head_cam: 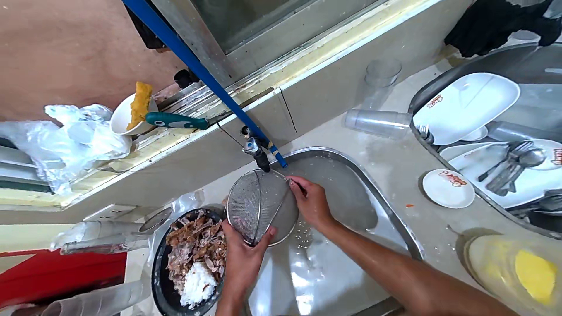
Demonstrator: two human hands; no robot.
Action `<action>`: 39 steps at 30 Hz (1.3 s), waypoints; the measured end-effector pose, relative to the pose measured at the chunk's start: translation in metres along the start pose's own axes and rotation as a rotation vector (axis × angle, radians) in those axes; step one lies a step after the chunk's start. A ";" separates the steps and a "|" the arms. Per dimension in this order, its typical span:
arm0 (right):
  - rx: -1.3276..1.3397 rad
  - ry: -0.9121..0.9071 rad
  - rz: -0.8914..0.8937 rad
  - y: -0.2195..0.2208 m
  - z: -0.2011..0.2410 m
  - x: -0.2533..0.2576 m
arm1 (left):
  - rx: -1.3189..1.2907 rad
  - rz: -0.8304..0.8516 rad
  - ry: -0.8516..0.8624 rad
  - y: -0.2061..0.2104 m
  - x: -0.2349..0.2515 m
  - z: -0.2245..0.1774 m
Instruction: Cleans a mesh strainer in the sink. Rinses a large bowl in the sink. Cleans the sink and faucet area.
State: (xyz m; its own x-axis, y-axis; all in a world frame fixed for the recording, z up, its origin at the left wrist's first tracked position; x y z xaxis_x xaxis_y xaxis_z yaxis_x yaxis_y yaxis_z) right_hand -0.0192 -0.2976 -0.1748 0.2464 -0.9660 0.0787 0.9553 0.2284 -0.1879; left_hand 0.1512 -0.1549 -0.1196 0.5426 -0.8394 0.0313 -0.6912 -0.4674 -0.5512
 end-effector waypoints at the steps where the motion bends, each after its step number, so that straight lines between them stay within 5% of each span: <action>1: 0.023 -0.073 0.002 0.002 0.009 -0.007 | 0.013 0.013 0.006 0.000 0.001 0.002; 4: 0.042 -0.177 0.103 0.012 0.021 -0.011 | -0.002 0.025 0.007 0.003 -0.004 0.007; 9: -0.002 0.016 0.077 0.002 0.011 0.015 | 0.004 0.062 0.030 0.005 -0.018 0.002; 13: 0.077 -0.139 0.152 0.009 0.028 -0.016 | -0.017 0.051 0.029 0.008 -0.019 0.002; 18: -0.018 0.013 0.085 -0.004 0.016 0.013 | -0.004 0.081 0.047 0.014 -0.030 0.000; 24: -0.018 -0.106 0.248 -0.008 0.007 0.034 | 0.083 0.197 0.155 0.010 -0.028 -0.007; 34: 0.298 -0.235 0.311 -0.001 0.016 0.070 | 0.137 0.292 0.149 0.021 0.002 -0.020; 39: 0.355 -0.124 0.477 -0.012 -0.016 0.072 | 0.150 0.208 0.094 0.014 -0.002 -0.015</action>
State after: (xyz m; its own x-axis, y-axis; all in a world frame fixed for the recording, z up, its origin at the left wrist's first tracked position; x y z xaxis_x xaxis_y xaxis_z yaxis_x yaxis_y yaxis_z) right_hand -0.0154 -0.3719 -0.1830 0.6574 -0.7308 0.1837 0.7259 0.6796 0.1055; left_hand 0.1332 -0.1637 -0.1146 0.3449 -0.9384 -0.0220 -0.7009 -0.2419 -0.6710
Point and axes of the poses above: each hand's wrist, its own x-axis towards the middle knuckle, its own y-axis out of the palm, z = x × y, the point moved 5 cm from there along x, towards the middle knuckle, and after that the axes turned 1 degree about -x, right-handed, at the moved point
